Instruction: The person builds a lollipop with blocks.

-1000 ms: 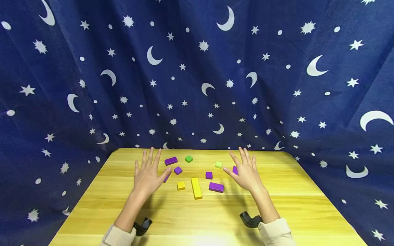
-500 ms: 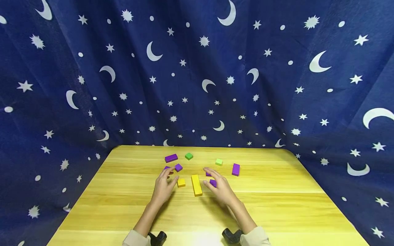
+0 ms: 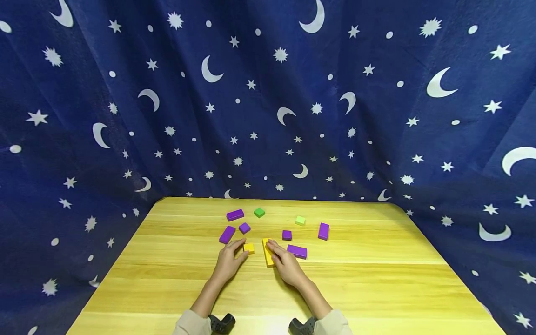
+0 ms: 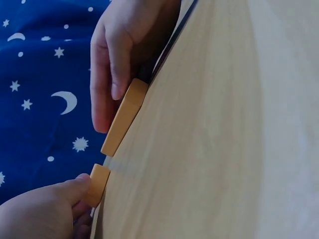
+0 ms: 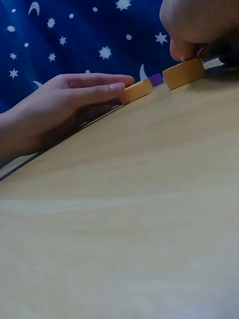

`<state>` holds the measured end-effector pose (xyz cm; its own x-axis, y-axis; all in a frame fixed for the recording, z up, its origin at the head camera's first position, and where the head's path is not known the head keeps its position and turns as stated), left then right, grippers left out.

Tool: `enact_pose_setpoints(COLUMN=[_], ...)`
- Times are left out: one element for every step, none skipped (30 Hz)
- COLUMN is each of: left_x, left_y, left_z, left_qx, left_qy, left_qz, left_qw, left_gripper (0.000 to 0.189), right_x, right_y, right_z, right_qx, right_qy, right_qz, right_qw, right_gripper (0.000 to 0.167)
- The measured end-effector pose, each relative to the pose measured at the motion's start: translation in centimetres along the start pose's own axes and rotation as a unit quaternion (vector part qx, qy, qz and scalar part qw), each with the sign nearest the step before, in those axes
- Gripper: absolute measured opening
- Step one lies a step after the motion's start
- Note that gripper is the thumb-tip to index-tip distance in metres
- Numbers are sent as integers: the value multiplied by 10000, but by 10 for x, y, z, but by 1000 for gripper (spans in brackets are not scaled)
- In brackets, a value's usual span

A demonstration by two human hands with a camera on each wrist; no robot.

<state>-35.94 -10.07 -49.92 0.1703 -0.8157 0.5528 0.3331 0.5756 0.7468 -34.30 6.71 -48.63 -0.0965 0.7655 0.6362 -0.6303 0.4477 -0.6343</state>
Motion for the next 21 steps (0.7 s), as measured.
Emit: enact_pose_setpoints(left_x=[0, -1, -1, -1, -1, -1, -1, -1, -1, -1, -1, -1, -1, 0, 0, 0, 0, 0, 1, 1, 1], left_y=[-1, -2, -2, -3, -3, -4, -4, -4, -5, -5, -5, -5, -5, -5, -5, -4, -4, -3, -3, -2, -2], left_z=[-1, -1, -1, -1, -1, -1, -1, -1, -1, -1, -2, -2, -2, -2, -2, -2, -2, -2, -3, -3, -3], left_qx=[0, -5, -23, -38, -57, -60, -65, -70, -76, -66, -55, -41, -34, -29, -28, -30, -39, -46, -55, -80, -93], left_qy=[-16, -16, -18, -7, 6, 17, 22, 23, 25, 29, 27, 38, 47, 54, 61, 66, 66, 64, 56, 54, 48], left_qz=[10, 17, 19, 15, 16, 12, 17, 24, 22, 14, 4, 0, -6, -10, -19, -22, -31, -26, -34, -21, -17], left_qw=[10000, 10000, 10000, 10000, 10000, 10000, 10000, 10000, 10000, 10000, 10000, 10000, 10000, 10000, 10000, 10000, 10000, 10000, 10000, 10000, 9999], left_gripper=[40, 40, 38, 37, 36, 35, 34, 33, 33, 32, 32, 32, 32, 31, 31, 31, 31, 31, 30, 30, 30], right_x=[-1, -1, -2, -2, -2, -1, -1, 0, 0, 1, 1, 2, 2, 2, 3, 3, 3, 4, 4, 4, 4], right_y=[0, 0, 1, 1, 1, 1, 1, 1, 1, 1, 0, -1, -2, -2, -4, -5, -7, -8, -10, -12, -14], right_z=[-1, -1, -1, -2, -2, -3, -4, -6, -8, -10, -12, -15, -19, -23, -27, -31, -35, -40, -44, -48, -52], right_qx=[-29, -35, -54, -59, -85, -97, -98, -101, -102, -75, -59, -38, -25, -31, -38, -45, -59, -83, -103, -131, -136], right_qy=[-25, -41, -57, -69, -73, -65, -54, -43, -31, -20, -13, -5, -2, 0, -5, -6, -8, -5, -2, 6, 15], right_qz=[7, 17, 11, -13, -8, -8, -3, -2, 7, 23, 36, 57, 79, 109, 143, 158, 175, 208, 206, 233, 236], right_qw=[10000, 10000, 10000, 10000, 9999, 9999, 9999, 9999, 9999, 10000, 10000, 10000, 10000, 9999, 9999, 9999, 9998, 9997, 9997, 9996, 9996], right_gripper=[37, 37, 36, 36, 36, 35, 35, 35, 35, 35, 35, 35, 35, 36, 36, 37, 37, 37, 37, 37, 37])
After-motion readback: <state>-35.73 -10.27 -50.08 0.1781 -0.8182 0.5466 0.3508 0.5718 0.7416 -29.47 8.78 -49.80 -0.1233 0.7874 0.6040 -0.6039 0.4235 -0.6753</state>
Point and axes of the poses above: each hand's wrist, its own z-axis towards the middle knuckle, its own x-axis out of the back of the hand, y = z × x, the point moved 9 cm from there along z, towards the middle knuckle, and after that the axes turned 6 degrees about x, right-handed, at the moved point
